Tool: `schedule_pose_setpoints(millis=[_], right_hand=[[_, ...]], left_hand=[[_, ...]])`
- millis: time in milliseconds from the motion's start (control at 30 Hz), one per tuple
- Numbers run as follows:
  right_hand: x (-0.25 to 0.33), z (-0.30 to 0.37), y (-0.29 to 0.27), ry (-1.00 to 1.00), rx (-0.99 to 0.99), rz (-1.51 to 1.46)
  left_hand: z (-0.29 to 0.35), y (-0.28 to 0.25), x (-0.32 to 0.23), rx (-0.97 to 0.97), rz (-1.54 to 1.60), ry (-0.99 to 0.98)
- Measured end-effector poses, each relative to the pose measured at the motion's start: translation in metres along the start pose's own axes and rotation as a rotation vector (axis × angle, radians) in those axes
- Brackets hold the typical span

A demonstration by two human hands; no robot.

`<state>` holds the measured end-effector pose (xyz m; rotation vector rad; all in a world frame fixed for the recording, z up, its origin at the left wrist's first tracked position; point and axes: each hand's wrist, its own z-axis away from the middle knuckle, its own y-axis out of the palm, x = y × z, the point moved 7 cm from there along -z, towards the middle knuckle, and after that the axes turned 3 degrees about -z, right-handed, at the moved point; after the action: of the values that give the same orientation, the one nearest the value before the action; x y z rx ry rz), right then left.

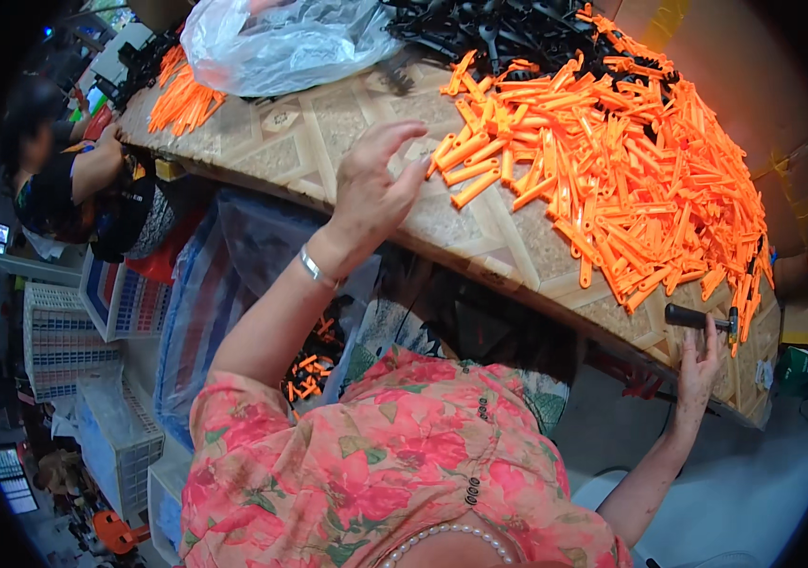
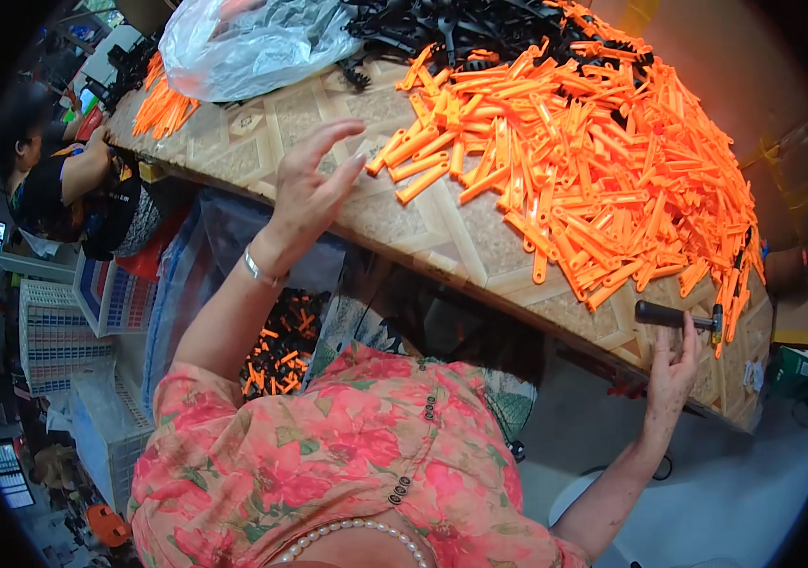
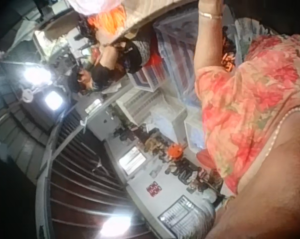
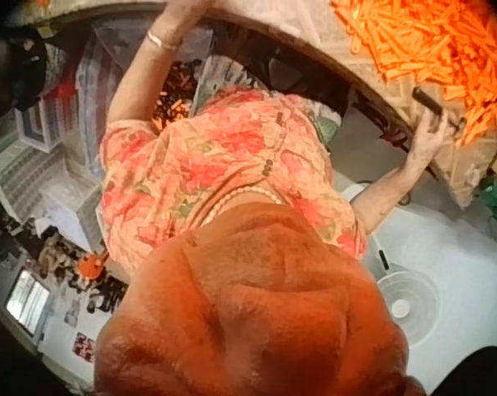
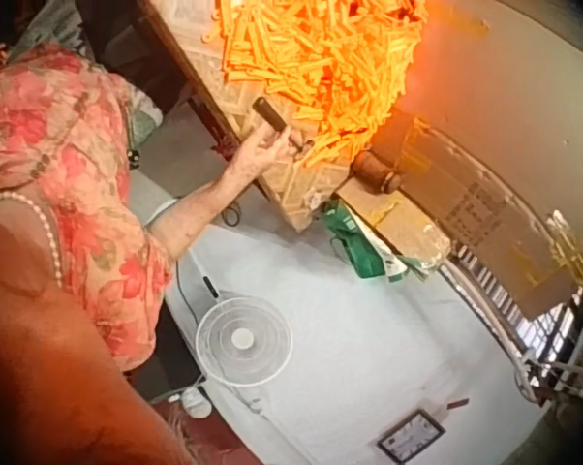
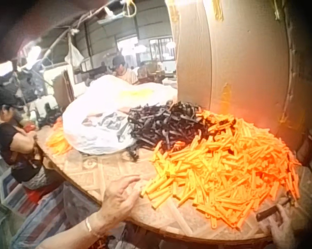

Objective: The person assembles small orange plastic tubes into black plastic holders using a hammer. They pick up a tube and a holder, insert the tube into the holder, and strike it with a hammer to secure it. The person repeats this process continuously, handling the parts one at a time.

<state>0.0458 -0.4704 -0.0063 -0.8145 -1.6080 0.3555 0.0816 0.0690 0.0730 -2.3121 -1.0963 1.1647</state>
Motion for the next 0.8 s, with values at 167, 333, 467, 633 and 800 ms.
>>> schedule_pose_setpoints(millis=[167,333,467,633,800], right_hand=[[0.022,0.006,0.005,0.034,0.007,0.025],[0.033,0.007,0.005,-0.020,-0.018,0.094],[0.038,0.008,0.005,0.010,-0.026,0.054],[0.049,0.010,0.004,0.064,-0.052,0.051],[0.052,0.013,0.004,0.071,-0.073,0.053]], left_hand=[[-0.072,0.054,0.024,0.040,-0.126,0.054],[-0.125,0.103,0.017,0.024,-0.160,0.101],[-0.145,0.135,-0.014,0.006,-0.178,0.222],[-0.154,0.169,-0.090,0.017,-0.234,0.415],[-0.188,0.169,-0.037,-0.051,-0.448,0.168]])
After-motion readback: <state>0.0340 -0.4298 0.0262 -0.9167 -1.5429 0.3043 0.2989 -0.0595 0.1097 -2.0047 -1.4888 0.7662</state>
